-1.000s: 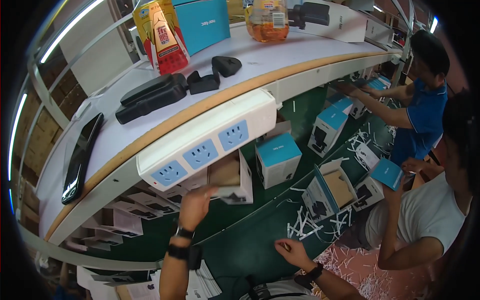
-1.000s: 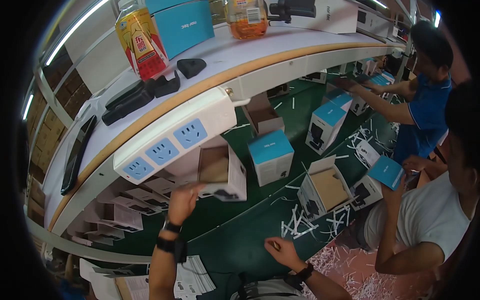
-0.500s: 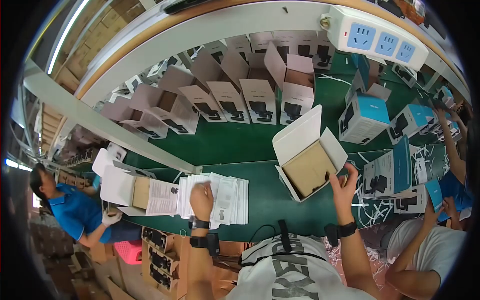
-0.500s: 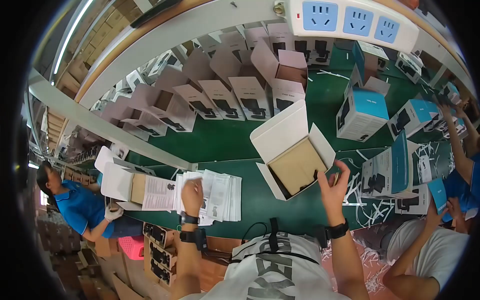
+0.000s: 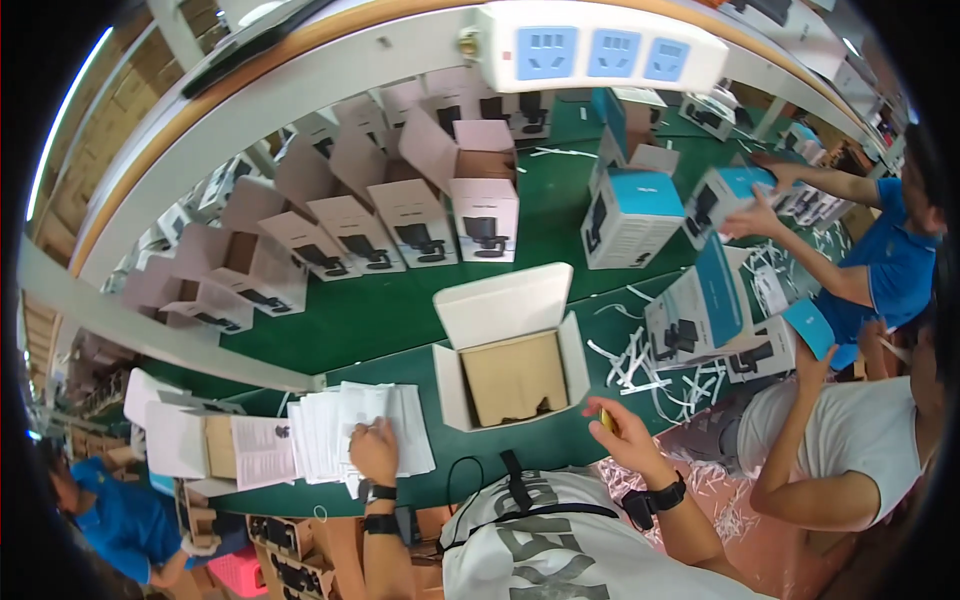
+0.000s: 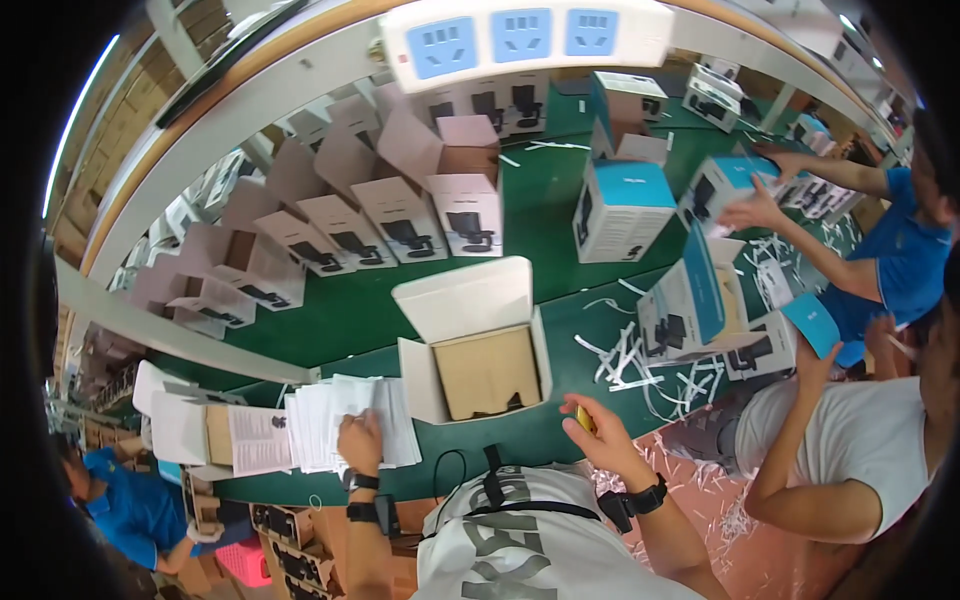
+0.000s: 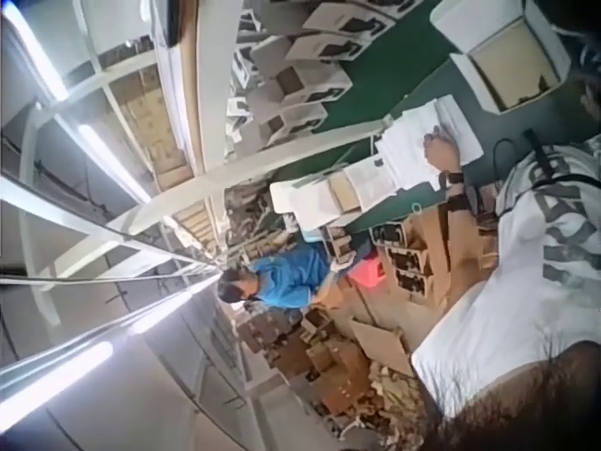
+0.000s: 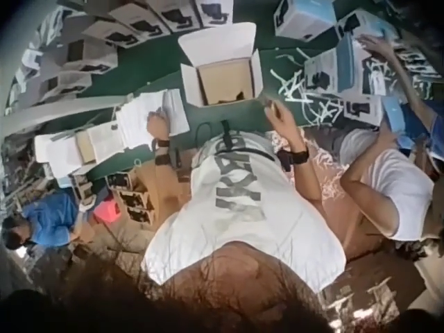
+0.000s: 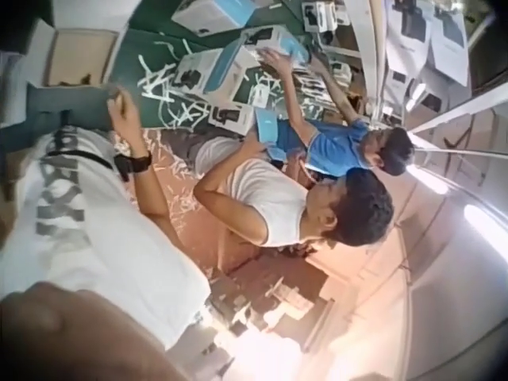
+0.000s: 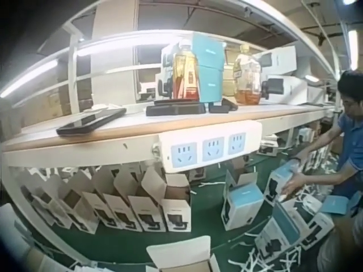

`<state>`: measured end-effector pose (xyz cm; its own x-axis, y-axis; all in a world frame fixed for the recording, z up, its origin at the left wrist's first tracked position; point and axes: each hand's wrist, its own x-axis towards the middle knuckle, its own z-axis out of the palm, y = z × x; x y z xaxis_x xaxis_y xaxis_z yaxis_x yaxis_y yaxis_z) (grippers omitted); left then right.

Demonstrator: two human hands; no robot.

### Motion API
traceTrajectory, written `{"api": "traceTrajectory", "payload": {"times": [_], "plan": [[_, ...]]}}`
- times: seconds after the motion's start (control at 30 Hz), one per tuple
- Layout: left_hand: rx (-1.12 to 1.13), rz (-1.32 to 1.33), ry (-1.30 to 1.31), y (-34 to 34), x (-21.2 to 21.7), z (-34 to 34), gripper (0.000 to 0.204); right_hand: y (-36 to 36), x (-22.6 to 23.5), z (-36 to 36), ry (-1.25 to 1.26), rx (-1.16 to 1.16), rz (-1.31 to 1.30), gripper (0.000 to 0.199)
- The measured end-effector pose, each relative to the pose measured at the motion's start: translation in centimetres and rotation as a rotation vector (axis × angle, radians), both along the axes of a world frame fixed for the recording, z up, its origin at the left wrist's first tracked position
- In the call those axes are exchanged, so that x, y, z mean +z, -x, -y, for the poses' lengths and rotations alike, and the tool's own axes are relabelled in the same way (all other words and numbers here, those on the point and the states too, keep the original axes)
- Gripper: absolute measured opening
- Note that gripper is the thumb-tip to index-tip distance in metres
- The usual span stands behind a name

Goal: The person places a manual into a white box, seals it with tape, and slides it into a blue sleeve before placing it on a shelf.

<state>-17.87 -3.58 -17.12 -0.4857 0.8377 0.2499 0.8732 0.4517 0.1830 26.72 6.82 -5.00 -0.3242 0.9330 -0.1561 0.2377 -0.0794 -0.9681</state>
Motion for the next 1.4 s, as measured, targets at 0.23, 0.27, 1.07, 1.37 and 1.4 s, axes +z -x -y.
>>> {"api": "traceTrajectory", "payload": {"times": [0.23, 0.27, 1.07, 1.37, 1.4], "plan": [[0.110, 0.778, -1.125, -9.4, 19.4, -2.1, 0.024, -1.1, 3.9, -1.3, 0.007, 0.056, -0.094, 0.024], [0.100, 0.884, -1.287, -11.9, 22.7, -3.0, 0.018, -0.6, 4.3, -1.3, -0.004, 0.069, -0.123, 0.023], [-0.440, 0.270, -0.627, -15.3, 25.9, -5.1, 0.035, 5.1, 11.8, -0.3, -0.381, 0.231, -0.025, 0.019], [-0.917, 0.769, -0.401, -16.0, 24.5, -3.6, 0.023, 6.7, 11.4, 1.4, -0.492, 0.429, -0.053, 0.019], [-0.884, 0.824, -0.387, -16.0, 24.4, -3.4, 0.021, 6.6, 11.6, 1.4, -0.490, 0.425, -0.054, 0.019]]}}
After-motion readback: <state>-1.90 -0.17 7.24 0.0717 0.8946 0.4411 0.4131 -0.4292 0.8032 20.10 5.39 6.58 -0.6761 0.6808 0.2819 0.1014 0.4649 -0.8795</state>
